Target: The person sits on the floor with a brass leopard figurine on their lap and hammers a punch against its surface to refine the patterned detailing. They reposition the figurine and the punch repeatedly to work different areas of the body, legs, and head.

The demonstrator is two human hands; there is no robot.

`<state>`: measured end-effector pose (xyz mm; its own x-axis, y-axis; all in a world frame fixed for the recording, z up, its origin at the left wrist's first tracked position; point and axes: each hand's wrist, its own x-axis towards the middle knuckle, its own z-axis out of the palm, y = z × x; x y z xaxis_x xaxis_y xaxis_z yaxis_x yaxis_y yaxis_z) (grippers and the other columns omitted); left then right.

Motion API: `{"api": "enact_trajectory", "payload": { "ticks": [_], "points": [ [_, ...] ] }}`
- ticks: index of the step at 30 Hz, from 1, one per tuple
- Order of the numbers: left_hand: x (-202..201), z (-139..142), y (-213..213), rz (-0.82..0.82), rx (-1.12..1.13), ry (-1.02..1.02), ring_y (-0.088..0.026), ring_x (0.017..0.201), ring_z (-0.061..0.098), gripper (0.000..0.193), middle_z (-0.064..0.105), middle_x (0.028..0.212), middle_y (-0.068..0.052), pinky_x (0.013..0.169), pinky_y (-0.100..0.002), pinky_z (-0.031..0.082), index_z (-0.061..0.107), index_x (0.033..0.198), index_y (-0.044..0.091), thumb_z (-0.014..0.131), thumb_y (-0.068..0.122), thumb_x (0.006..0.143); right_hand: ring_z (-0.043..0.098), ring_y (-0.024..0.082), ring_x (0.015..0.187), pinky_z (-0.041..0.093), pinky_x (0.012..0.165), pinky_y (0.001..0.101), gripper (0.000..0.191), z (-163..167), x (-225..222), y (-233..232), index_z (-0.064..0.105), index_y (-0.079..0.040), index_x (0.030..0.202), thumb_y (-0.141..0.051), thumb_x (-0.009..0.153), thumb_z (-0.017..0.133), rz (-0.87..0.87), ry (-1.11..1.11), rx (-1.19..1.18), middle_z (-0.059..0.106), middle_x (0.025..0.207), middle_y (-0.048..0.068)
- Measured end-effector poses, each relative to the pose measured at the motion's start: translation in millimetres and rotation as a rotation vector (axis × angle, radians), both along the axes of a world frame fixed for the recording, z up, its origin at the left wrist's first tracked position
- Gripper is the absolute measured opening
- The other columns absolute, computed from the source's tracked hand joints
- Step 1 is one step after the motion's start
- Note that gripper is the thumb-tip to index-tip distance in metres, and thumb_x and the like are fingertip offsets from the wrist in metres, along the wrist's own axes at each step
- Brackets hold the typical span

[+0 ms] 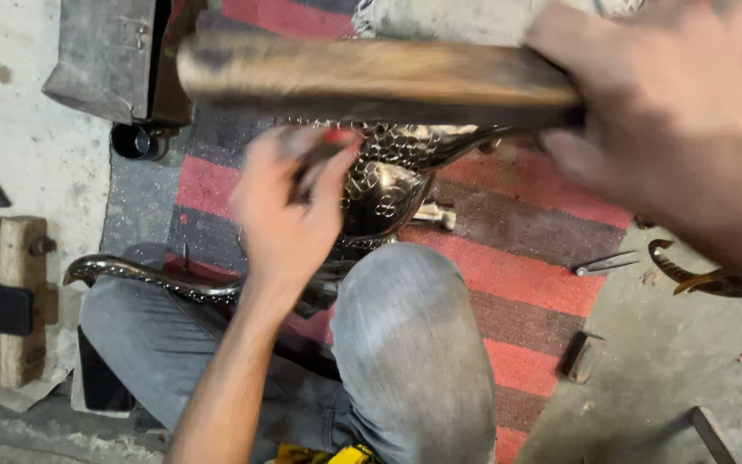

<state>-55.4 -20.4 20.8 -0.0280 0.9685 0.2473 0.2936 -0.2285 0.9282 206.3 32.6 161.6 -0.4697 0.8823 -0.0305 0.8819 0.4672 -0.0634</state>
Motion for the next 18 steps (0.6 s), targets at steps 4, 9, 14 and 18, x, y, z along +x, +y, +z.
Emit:
{"api": "enact_trajectory", "payload": {
  "ticks": [4, 9, 14, 18],
  "points": [
    [-28, 17, -62, 0.073, -0.375, -0.45, -0.023, 0.088, 0.075, 0.038, 0.068, 0.096, -0.011, 0.083, -0.034, 0.063, 0.048, 0.12, 0.005, 0.076, -0.006, 0.097, 0.063, 0.033, 0.072, 0.052, 0.074, 0.0432, 0.038, -51, 34, -35, 0.063, -0.001, 0.099, -0.018, 0.084, 0.093, -0.176, 0.295, 0.109, 0.065, 0.084, 0.017],
    [-43, 16, -146, -0.154, -0.688, -1.298, -0.03, 0.085, 0.074, 0.048, 0.07, 0.098, -0.019, 0.073, -0.045, 0.063, 0.045, 0.131, 0.005, 0.072, -0.002, 0.092, 0.06, 0.007, 0.072, 0.05, 0.065, 0.0252, 0.022, -147, 43, -124, 0.063, -0.001, 0.104, -0.008, 0.096, 0.082, -0.736, 1.061, -0.081, 0.064, 0.084, 0.001],
    [-37, -11, -185, -0.204, -0.936, -1.289, -0.028, 0.085, 0.073, 0.053, 0.07, 0.095, -0.017, 0.069, -0.047, 0.063, 0.044, 0.132, -0.001, 0.073, 0.003, 0.088, 0.057, 0.009, 0.056, 0.044, 0.048, 0.0268, 0.027, -208, 41, -194, 0.057, -0.004, 0.095, -0.01, 0.086, 0.082, -1.104, 1.149, -0.215, 0.063, 0.073, 0.002],
    [-49, -27, -182, -0.217, -0.872, -0.808, -0.022, 0.085, 0.075, 0.042, 0.074, 0.093, -0.015, 0.077, -0.035, 0.062, 0.048, 0.125, -0.002, 0.07, -0.002, 0.09, 0.059, 0.009, 0.069, 0.05, 0.061, 0.0258, 0.028, -230, 45, -220, 0.058, -0.003, 0.097, -0.011, 0.088, 0.084, -1.042, 1.098, -0.135, 0.062, 0.08, 0.003]
  ]
}}
